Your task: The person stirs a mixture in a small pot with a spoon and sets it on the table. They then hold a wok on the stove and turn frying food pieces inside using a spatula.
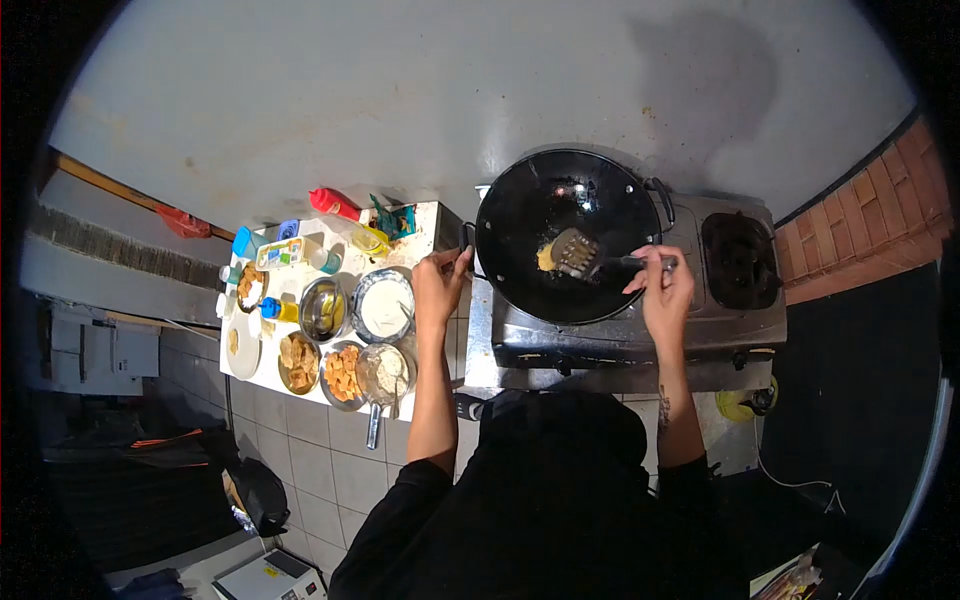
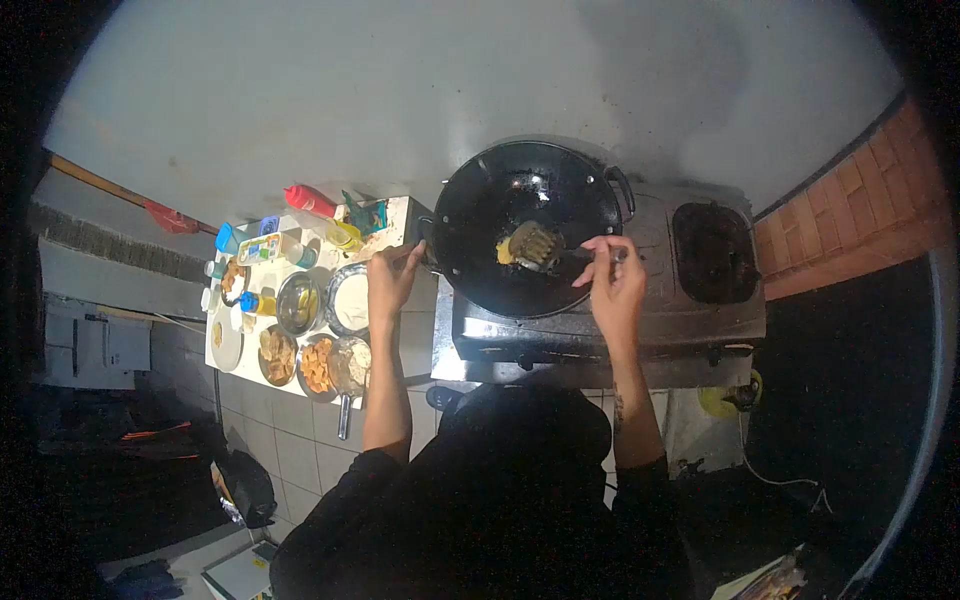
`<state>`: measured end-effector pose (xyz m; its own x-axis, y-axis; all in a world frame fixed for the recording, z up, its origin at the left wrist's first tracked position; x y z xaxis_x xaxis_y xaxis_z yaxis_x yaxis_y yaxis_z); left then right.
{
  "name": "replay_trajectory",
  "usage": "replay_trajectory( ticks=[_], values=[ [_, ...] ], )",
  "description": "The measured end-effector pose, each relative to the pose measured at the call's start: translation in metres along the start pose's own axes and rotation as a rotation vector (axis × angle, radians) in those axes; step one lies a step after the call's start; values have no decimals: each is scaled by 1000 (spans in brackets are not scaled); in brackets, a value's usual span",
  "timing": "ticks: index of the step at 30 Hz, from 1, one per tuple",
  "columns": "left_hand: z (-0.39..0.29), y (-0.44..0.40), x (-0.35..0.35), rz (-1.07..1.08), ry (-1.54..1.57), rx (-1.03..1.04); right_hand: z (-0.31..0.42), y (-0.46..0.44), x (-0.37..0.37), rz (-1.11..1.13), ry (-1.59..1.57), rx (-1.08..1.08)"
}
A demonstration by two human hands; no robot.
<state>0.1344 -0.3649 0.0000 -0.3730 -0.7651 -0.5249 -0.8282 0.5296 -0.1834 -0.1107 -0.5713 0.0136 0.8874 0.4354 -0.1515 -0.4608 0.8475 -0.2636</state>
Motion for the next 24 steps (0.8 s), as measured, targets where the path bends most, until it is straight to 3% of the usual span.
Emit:
replay_trajectory(
  ticks=[7,14,24],
  values=[
    [5,-1,1,-6,10,30,4,-5,-15,-20,56,-16],
    [-1,0,-2,3,53,2,-8,20,22,-19,-70,91],
    [3,-1,-3,8,59,38,-9,12,27,-38,21,49]
  ],
)
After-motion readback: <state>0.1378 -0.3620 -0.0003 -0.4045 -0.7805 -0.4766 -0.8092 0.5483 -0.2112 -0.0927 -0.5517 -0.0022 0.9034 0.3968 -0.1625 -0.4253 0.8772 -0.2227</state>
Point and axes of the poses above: each hand's wrist, its own y-axis away from the middle knuckle, its own x-axis out of the palm, z = x × y, the point moved 1 cm from there along -y, towards the middle knuckle, and after that the axes turned 11 degrees about y, right-handed, at the moved point
